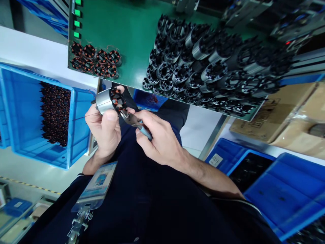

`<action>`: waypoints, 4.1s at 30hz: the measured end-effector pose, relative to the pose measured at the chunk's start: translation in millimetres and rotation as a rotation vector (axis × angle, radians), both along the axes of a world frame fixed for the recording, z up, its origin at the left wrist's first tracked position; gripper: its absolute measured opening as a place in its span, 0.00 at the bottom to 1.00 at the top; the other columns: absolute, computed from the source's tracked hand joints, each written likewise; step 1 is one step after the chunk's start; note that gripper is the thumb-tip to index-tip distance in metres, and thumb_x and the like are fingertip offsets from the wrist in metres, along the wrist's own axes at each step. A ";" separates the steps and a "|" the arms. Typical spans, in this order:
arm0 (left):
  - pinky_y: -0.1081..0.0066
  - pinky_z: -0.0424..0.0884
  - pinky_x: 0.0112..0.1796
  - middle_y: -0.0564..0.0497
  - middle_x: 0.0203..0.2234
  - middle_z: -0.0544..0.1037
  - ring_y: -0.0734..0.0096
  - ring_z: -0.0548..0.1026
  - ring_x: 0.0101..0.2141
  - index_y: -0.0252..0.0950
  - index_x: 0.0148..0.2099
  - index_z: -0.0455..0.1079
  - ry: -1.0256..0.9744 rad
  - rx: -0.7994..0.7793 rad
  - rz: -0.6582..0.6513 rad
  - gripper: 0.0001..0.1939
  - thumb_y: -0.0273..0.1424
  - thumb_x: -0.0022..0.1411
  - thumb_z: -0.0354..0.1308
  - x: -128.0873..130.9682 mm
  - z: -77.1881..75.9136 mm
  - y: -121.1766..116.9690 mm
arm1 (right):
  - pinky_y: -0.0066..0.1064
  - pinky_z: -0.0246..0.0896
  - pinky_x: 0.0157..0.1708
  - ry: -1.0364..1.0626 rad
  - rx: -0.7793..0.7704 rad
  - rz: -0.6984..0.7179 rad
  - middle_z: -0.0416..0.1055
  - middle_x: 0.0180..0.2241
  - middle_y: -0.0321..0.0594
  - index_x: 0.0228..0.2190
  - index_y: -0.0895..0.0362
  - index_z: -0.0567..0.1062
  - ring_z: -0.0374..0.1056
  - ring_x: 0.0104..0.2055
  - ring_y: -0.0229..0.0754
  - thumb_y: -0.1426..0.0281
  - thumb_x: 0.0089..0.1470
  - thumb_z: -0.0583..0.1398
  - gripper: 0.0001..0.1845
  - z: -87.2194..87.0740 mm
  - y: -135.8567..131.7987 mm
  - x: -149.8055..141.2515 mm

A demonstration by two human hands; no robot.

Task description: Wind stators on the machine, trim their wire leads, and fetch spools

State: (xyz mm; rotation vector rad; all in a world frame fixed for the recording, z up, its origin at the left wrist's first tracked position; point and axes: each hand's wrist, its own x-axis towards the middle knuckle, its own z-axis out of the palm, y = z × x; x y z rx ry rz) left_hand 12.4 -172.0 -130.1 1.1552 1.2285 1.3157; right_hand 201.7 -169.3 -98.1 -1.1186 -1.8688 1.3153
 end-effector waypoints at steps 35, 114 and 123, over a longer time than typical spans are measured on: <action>0.42 0.64 0.77 0.40 0.77 0.73 0.40 0.62 0.77 0.38 0.46 0.91 1.429 -0.702 -0.027 0.14 0.43 0.74 0.70 -360.4 -57.7 -151.9 | 0.41 0.65 0.34 -0.554 -0.433 0.252 0.70 0.22 0.35 0.54 0.51 0.88 0.65 0.24 0.48 0.54 0.63 0.58 0.28 -130.8 24.3 1.5; 0.60 0.90 0.49 0.53 0.55 0.84 0.68 0.88 0.42 0.44 0.47 0.78 -0.202 -0.087 0.114 0.20 0.54 0.76 0.73 5.9 9.9 16.6 | 0.38 0.69 0.37 0.171 0.035 -0.143 0.75 0.37 0.36 0.56 0.48 0.80 0.69 0.33 0.42 0.68 0.76 0.62 0.12 19.2 -3.1 23.4; 0.41 0.82 0.65 0.50 0.63 0.82 0.44 0.80 0.69 0.47 0.50 0.83 0.122 0.075 0.030 0.22 0.59 0.79 0.66 1.4 8.7 13.1 | 0.41 0.75 0.49 0.119 -0.114 -0.069 0.77 0.41 0.38 0.50 0.50 0.74 0.73 0.40 0.46 0.66 0.77 0.60 0.04 2.3 2.1 0.0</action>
